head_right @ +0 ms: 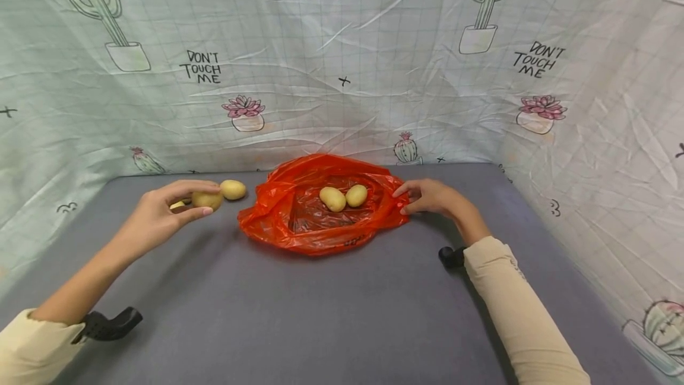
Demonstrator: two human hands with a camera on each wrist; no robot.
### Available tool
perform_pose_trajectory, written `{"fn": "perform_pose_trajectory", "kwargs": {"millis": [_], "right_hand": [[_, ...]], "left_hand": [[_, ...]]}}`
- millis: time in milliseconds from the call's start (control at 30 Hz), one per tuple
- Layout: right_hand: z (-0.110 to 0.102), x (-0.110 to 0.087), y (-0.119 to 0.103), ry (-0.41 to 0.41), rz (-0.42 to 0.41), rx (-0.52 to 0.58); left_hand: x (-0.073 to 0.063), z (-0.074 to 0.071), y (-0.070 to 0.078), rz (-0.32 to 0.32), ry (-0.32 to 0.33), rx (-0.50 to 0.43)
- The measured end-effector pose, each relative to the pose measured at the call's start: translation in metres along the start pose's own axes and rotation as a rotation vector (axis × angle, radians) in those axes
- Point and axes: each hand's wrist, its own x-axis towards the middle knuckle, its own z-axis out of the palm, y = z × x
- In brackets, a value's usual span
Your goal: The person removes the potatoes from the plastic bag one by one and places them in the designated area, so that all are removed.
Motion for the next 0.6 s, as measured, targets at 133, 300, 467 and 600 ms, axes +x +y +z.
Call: {"fn": "perform_pose_trajectory", "kwargs": {"millis": [133,300,467,600], "right_hand": [[-0.002,0.000,-0.001,-0.003,-0.012,-0.009],[-0.001,0.000,-0.003,-0.005,-0.005,-0.004],[-0.001,-0.001,-0.004,-0.006,-0.001,0.005],[-0.002,-0.001,-0.004,-0.008,-0.003,0.013]], "left_hand": [[0.002,-0.002,-0.005,-0.011,0.015,0.030],[0.002,-0.004,-0.008,0.001,0.026,0.044],[0.003,-0.006,-0.016,0.023,0.033,0.035],[0.004,-0.008,-0.024,0.037,0.046,0.047]]}}
